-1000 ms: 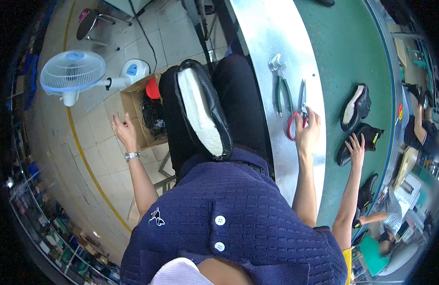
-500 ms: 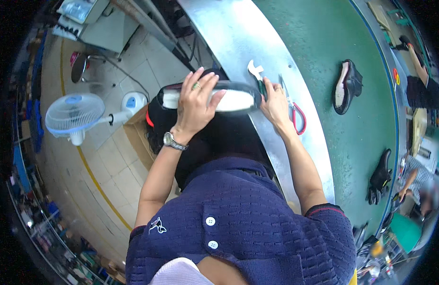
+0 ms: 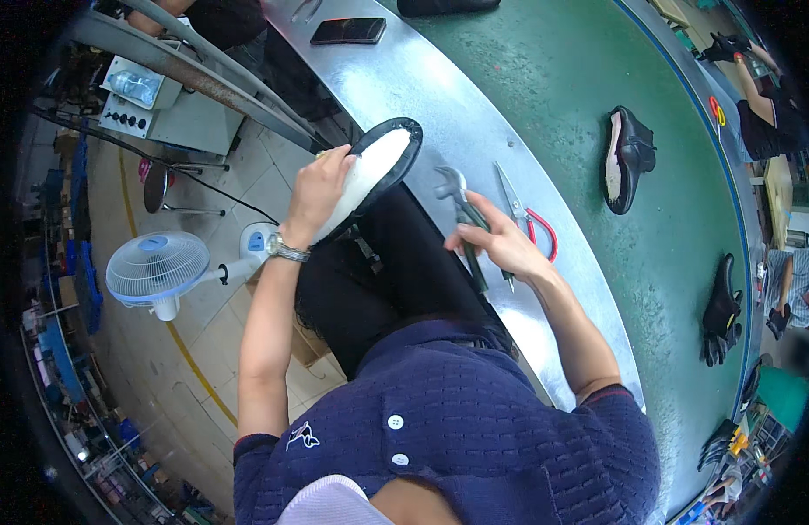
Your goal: The recorder is refining the edges and components of a shoe upper using scissors and pliers at a manufacturing workbench.
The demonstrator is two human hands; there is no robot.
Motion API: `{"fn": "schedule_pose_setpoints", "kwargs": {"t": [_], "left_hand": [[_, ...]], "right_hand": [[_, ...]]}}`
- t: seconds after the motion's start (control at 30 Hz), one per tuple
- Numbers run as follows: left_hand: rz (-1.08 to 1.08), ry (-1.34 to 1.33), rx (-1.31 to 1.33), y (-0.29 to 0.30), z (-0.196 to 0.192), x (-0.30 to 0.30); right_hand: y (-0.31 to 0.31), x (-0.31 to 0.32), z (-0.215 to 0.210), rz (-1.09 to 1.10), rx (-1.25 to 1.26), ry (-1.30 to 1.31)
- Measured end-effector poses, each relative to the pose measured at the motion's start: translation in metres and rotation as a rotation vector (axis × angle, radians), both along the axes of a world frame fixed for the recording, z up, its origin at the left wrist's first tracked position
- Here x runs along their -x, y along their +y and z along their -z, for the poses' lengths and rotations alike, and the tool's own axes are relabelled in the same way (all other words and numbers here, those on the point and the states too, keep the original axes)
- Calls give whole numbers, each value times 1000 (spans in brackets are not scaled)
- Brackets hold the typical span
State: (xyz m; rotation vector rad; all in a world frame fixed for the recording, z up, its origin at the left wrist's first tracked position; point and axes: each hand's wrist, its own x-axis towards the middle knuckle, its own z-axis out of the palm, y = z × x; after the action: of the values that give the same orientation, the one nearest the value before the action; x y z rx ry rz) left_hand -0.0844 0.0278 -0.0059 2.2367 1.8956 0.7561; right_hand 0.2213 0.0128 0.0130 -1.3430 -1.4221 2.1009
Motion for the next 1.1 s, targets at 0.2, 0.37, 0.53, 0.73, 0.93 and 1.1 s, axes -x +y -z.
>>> {"fn": "schedule_pose_setpoints", "kwargs": {"t": [0.2,0.37,0.53,0.73,0.93,1.1], "left_hand": [[-286,-44,111,9,8,-4],[-341,-350,324,10,-8,9],[-158,-312,275,-40,-18,-19],[-313,-134,170,-48,-2,-54],[-286,-129,87,-55,5,-57],[-270,-91,-5,-58,11,-56]], "right_hand": [[33,43,-31,-258,-45,54],[71,69,-47,-586,-328,-191],[102,107,-68,-970,-678,-421],[85,103,-69,-773,-384,-405],[50,76,-21,-607,-853,-280],[53,70,-9,-599,-948,-241]]}}
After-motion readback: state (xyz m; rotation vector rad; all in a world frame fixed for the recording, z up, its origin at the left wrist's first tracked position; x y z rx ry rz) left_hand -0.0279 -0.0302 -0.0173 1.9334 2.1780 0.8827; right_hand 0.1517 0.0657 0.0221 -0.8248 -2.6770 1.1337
